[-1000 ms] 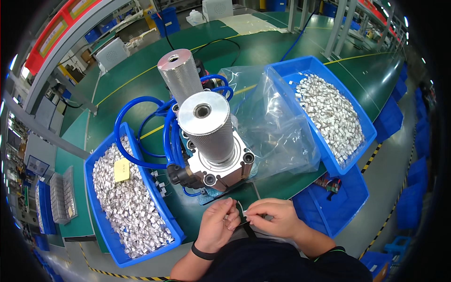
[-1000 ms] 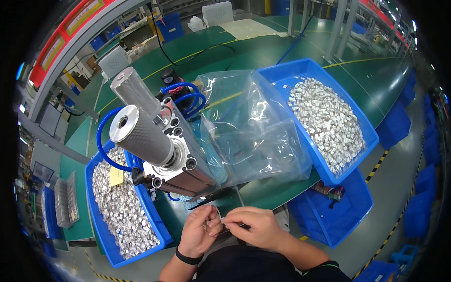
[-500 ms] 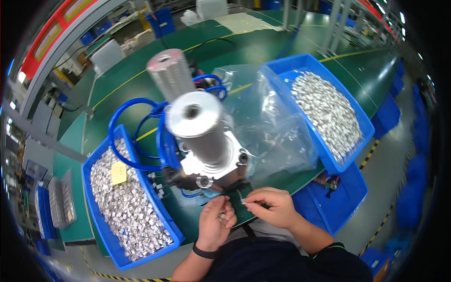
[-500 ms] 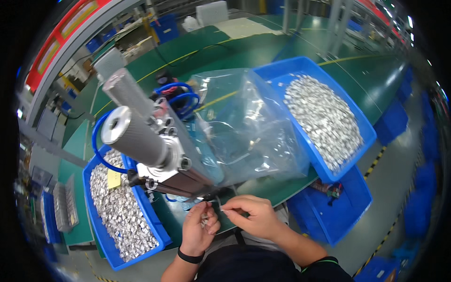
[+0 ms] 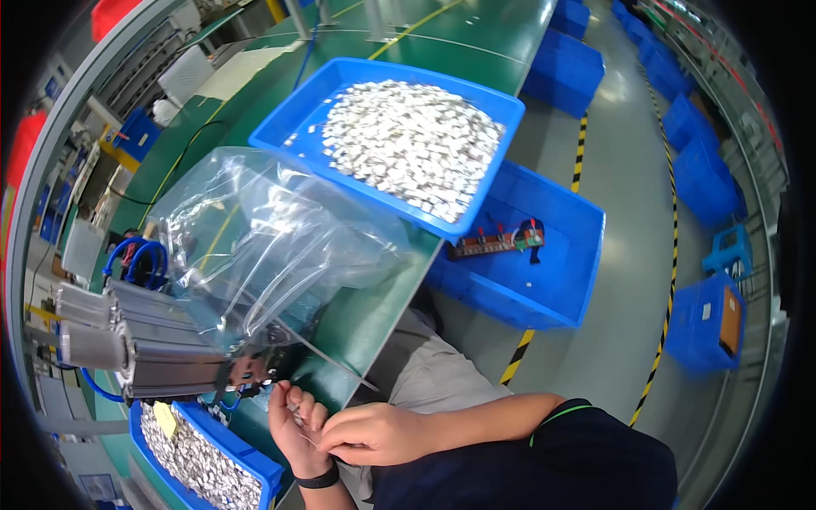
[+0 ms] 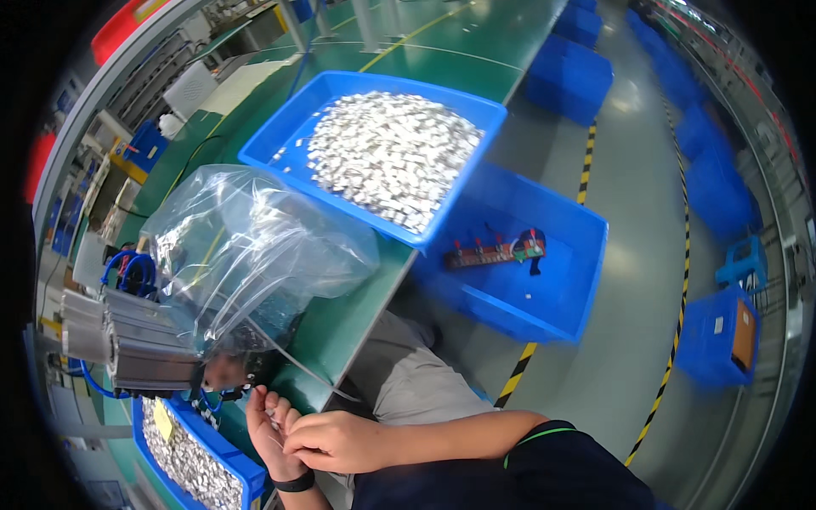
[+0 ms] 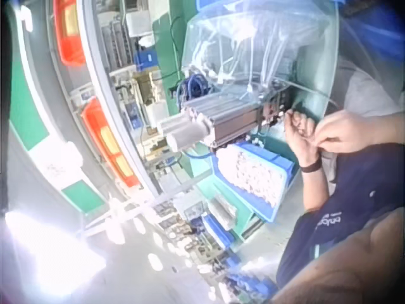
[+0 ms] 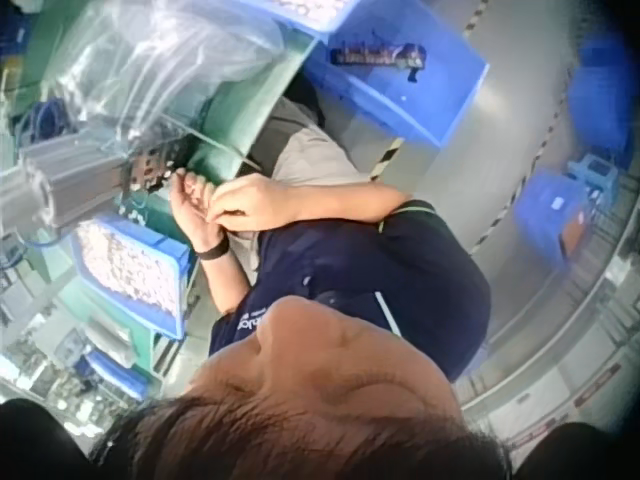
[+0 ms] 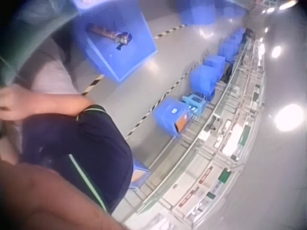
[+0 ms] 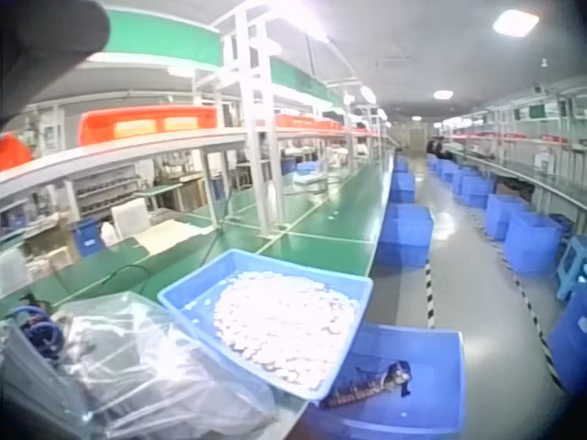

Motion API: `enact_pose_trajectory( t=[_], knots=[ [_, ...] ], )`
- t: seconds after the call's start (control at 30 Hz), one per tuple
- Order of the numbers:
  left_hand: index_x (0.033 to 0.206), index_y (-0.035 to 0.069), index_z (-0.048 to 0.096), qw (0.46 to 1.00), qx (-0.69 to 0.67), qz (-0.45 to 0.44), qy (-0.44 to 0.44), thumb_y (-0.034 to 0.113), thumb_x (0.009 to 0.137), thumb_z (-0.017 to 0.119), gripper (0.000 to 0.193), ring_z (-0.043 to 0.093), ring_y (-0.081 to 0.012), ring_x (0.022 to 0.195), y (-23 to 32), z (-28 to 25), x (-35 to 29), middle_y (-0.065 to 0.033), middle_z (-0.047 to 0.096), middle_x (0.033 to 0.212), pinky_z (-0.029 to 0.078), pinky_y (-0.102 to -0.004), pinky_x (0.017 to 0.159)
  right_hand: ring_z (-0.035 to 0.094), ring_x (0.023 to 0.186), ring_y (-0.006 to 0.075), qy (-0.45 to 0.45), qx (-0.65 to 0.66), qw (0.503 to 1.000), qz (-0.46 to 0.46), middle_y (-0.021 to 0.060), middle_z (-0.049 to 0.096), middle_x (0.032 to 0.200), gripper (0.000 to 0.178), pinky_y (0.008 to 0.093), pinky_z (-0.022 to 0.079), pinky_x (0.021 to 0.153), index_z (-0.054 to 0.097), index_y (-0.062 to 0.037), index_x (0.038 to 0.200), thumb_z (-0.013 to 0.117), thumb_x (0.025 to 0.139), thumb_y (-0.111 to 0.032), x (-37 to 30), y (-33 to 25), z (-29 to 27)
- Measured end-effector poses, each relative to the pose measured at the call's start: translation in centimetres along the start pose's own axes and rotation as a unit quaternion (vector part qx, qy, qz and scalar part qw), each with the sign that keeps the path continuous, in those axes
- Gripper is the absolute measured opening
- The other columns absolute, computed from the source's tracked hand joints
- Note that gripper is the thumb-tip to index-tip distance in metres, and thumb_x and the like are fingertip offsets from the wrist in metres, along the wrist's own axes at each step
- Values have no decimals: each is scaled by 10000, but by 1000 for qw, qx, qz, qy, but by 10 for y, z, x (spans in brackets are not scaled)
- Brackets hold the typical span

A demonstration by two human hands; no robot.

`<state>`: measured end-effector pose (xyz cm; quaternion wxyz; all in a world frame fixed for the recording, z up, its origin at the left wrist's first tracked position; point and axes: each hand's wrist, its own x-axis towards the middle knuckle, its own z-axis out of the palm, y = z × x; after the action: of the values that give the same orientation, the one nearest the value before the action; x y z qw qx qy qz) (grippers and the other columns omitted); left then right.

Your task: Assembling small metal components onto a mechanical cylinder device.

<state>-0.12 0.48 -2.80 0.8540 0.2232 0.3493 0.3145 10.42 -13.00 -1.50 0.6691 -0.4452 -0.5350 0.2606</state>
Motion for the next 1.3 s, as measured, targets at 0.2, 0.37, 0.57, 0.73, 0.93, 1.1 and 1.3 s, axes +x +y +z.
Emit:
enact_pose_trajectory(
  t=[0.2, 0.37, 0.57, 0.73, 0.93, 1.1, 1.3],
  knots=[
    [955, 63, 595, 1000, 11, 7, -4, 228, 978, 537, 176, 377, -84, 478, 0, -4, 4, -12, 513, 704, 285, -225, 345, 630, 844, 283, 13, 29, 999, -36, 112, 624, 898, 116, 357, 510, 736, 636, 1, 941, 626, 827, -17, -8, -8, 5],
    [974, 59, 584, 1000, 5, 13, -14, 217, 976, 538, 165, 375, -82, 485, -1, -6, 5, -9, 502, 703, 275, -222, 341, 627, 839, 288, -9, 41, 998, -36, 119, 617, 910, 123, 355, 507, 735, 626, 13, 941, 611, 820, -1, -16, -14, 9],
    [976, 55, 579, 1000, 6, 13, -12, 207, 974, 539, 157, 376, -79, 489, -2, -5, 4, -7, 493, 697, 276, -220, 339, 630, 809, 279, 3, 47, 998, -39, 117, 622, 922, 133, 339, 510, 706, 636, 2, 990, 628, 863, -36, -25, -12, 8],
    [963, 56, 576, 1000, 9, 15, -5, 206, 970, 545, 153, 379, -79, 485, -4, 0, 5, -6, 495, 695, 280, -219, 337, 623, 823, 282, -7, 52, 999, -13, 115, 615, 911, 110, 349, 501, 719, 620, 11, 937, 602, 829, -1, -25, -16, 4],
    [952, 52, 575, 1000, -16, 17, 7, 199, 974, 520, 158, 401, -86, 492, 2, -6, 0, -7, 499, 700, 285, -222, 352, 622, 772, 264, 15, 20, 998, -54, 113, 620, 906, 124, 344, 506, 677, 642, -11, 953, 629, 830, -23, -16, -8, 7],
    [966, 35, 576, 1000, -3, 10, -16, 187, 968, 516, 163, 430, -93, 521, -6, 0, 2, -22, 521, 722, 314, -228, 405, 652, 750, 180, 22, -65, 998, 0, 111, 677, 935, 133, 272, 521, 640, 691, -2, 969, 672, 838, -14, -3, -10, -21],
    [966, 36, 564, 999, 8, 45, 7, 172, 970, 497, 151, 439, -113, 541, -2, 6, -8, -53, 535, 750, 314, -237, 421, 621, 724, 130, 4, -61, 995, 77, 89, 680, 936, 142, 249, 491, 619, 695, 5, 987, 666, 848, -10, 35, 5, -34]
  ],
)
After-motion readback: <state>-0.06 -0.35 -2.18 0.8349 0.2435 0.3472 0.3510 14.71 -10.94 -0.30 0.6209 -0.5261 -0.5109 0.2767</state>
